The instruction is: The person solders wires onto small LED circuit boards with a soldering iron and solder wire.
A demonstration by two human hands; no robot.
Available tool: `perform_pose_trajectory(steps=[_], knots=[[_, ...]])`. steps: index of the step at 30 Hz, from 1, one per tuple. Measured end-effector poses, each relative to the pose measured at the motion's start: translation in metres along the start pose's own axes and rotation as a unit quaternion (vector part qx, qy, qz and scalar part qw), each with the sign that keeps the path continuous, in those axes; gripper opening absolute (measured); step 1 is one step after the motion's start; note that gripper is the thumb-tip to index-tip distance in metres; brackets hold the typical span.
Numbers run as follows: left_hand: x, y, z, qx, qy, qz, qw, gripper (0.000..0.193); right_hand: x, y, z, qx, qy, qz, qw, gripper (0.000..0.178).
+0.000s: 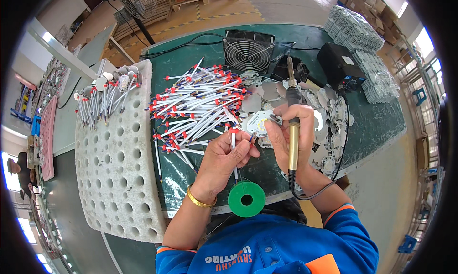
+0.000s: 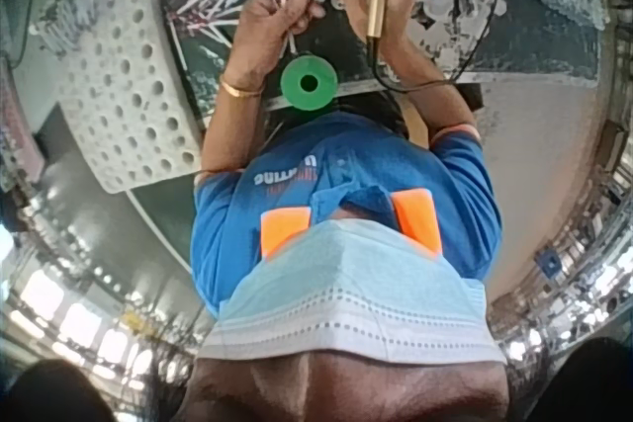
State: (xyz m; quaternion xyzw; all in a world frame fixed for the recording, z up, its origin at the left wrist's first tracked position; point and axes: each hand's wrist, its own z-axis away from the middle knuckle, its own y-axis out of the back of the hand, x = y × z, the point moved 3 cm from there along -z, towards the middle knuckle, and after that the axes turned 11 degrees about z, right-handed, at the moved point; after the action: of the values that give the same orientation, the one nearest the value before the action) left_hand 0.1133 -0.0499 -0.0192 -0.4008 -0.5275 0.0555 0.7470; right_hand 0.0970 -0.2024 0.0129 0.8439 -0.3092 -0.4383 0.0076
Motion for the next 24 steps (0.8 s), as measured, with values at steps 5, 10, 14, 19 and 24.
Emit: perform_pose_trajectory(steps=[5,10,14,19,24], knots=[[0.000,-0.002,0.002,-0.007,0.016,-0.002,1.000,0.020,-0.002,0.000,0.001,0.010,-0.006,-0.002,1.000,0.030],[0.001,-0.003,0.002,-0.001,0.019,-0.008,1.000,0.021,-0.001,0.000,0.003,0.003,-0.003,-0.009,1.000,0.030],[0.001,-0.002,0.001,0.018,0.018,-0.017,1.000,0.020,-0.005,0.001,0.003,0.008,0.053,-0.006,0.999,0.029],[0.003,-0.004,0.004,0.038,0.003,-0.047,0.998,0.018,-0.003,-0.004,0.008,0.005,0.071,-0.025,0.997,0.028],[-0.003,-0.002,0.006,0.043,0.008,0.002,0.999,0.017,-0.012,-0.002,0.008,-0.011,0.113,0.005,0.993,0.028]])
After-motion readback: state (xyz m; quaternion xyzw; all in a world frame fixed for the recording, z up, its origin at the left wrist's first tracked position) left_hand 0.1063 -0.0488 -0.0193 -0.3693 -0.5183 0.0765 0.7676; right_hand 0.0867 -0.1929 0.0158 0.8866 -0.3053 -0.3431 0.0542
